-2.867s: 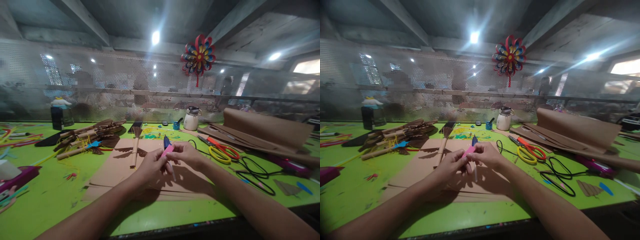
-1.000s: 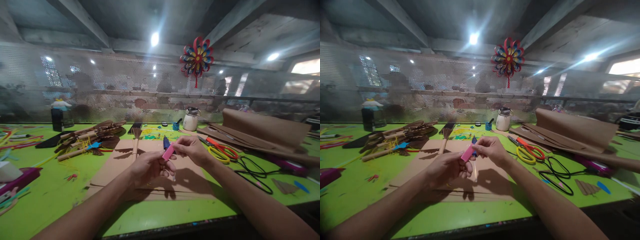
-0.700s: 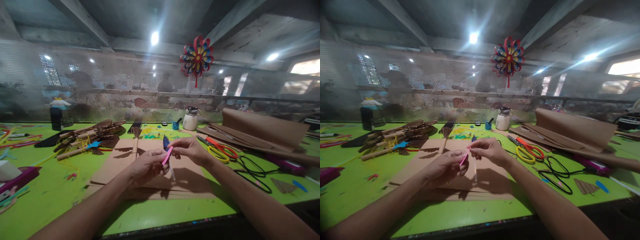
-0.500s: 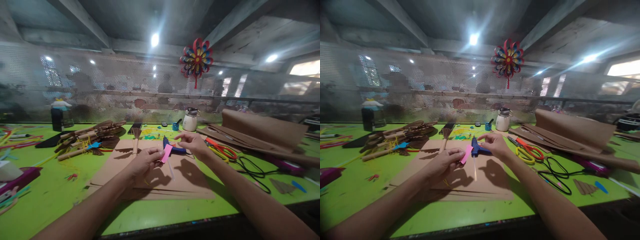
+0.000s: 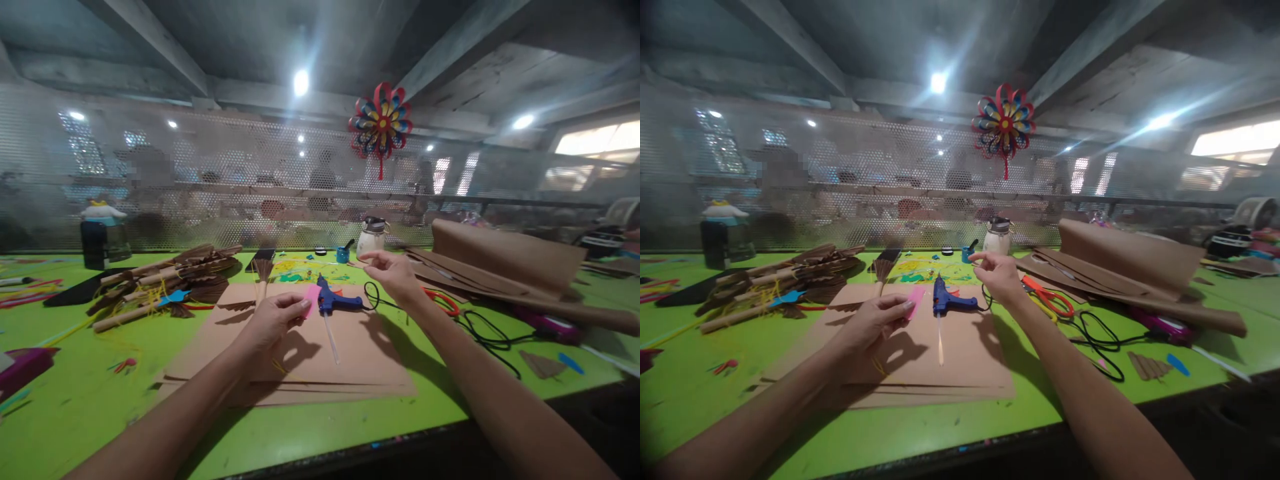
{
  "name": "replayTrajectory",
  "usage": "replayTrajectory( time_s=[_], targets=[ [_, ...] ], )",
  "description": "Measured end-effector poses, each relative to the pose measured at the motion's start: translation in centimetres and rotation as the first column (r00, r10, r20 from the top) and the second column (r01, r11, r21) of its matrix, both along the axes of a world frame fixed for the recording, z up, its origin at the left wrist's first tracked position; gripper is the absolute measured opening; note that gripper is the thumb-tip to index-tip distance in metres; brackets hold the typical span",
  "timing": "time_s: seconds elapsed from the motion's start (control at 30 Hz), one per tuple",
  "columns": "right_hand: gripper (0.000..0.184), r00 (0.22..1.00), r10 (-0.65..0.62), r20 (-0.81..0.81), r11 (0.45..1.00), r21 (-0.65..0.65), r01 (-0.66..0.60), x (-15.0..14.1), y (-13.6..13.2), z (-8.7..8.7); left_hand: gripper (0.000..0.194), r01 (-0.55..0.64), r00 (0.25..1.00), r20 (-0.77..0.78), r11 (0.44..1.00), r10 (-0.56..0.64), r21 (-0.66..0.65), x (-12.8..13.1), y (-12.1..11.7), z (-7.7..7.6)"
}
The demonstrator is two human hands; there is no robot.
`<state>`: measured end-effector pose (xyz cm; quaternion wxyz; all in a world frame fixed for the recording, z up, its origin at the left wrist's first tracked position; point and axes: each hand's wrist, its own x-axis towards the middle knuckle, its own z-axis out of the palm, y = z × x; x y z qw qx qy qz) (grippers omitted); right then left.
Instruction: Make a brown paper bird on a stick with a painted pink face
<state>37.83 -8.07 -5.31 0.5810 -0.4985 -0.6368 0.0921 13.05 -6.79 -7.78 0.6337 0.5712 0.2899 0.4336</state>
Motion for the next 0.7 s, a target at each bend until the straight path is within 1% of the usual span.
replayTrajectory(
  time_s=[0.07,0.13,0.2,0.3,0.37,0.43,0.5,0.53,0.57,0.6,0.63,0.67,0.7],
  targets=[
    [0.036,0.997,0.057,0.057,0.998,0.036,-0.059,0.3,0.2,0.0,0.021,-0.037,0.999,0.021,0.999,0.038,-0.027,0.0,0.3,0.0],
    [0.037,0.992,0.075,0.106,0.993,0.078,-0.084,0.3,0.4,0.0,0.023,-0.055,0.997,0.042,0.998,0.057,-0.037,0.0,0.3,0.1],
    [0.03,0.992,0.044,0.114,0.994,0.094,-0.055,0.1,0.6,-0.1,0.023,-0.056,0.997,0.05,0.998,0.058,-0.035,0.0,0.2,0.2],
    [0.024,0.997,0.0,0.083,0.999,0.054,-0.005,-0.4,0.8,-0.5,0.02,-0.062,0.997,0.043,0.998,0.063,-0.025,-0.1,0.0,0.4],
    [0.025,0.997,-0.035,0.067,0.999,0.036,0.032,-0.5,0.7,-0.6,0.019,-0.075,0.996,0.044,0.997,0.076,-0.031,-0.2,0.1,0.3],
    [0.026,0.997,-0.047,0.068,0.999,0.02,0.046,-0.1,0.3,0.0,0.02,-0.08,0.995,0.05,0.996,0.081,-0.037,-0.2,0.4,0.2],
    [0.033,0.992,-0.006,0.128,1.0,-0.016,0.008,0.9,-0.7,1.5,0.021,-0.073,0.996,0.047,0.997,0.075,-0.029,-0.1,0.8,0.1],
    [0.037,0.977,0.057,0.204,0.997,-0.058,-0.046,1.7,-1.4,2.5,0.021,-0.075,0.996,0.044,0.997,0.076,-0.022,-0.1,0.9,0.0],
    [0.038,0.957,0.073,0.282,0.995,-0.08,-0.053,2.7,-2.2,3.7,0.022,-0.081,0.996,0.04,0.997,0.082,-0.015,-0.1,1.0,0.0],
    [0.036,0.928,0.04,0.369,0.996,-0.089,-0.008,3.8,-3.0,5.0,0.023,-0.088,0.995,0.036,0.996,0.088,-0.007,0.0,1.0,0.0],
    [0.033,0.904,-0.038,0.427,0.993,-0.086,0.083,5.0,-3.9,6.3,0.024,-0.097,0.995,0.031,0.995,0.097,0.001,0.0,1.0,0.0],
    [0.029,0.872,-0.141,0.469,0.978,-0.069,0.195,6.2,-4.8,7.5,0.024,-0.107,0.994,0.026,0.994,0.106,0.01,0.1,0.9,0.1],
    [0.023,0.826,-0.271,0.493,0.947,-0.017,0.321,7.4,-5.7,8.6,0.025,-0.113,0.993,0.02,0.993,0.113,0.02,0.1,0.7,0.2]
  ],
)
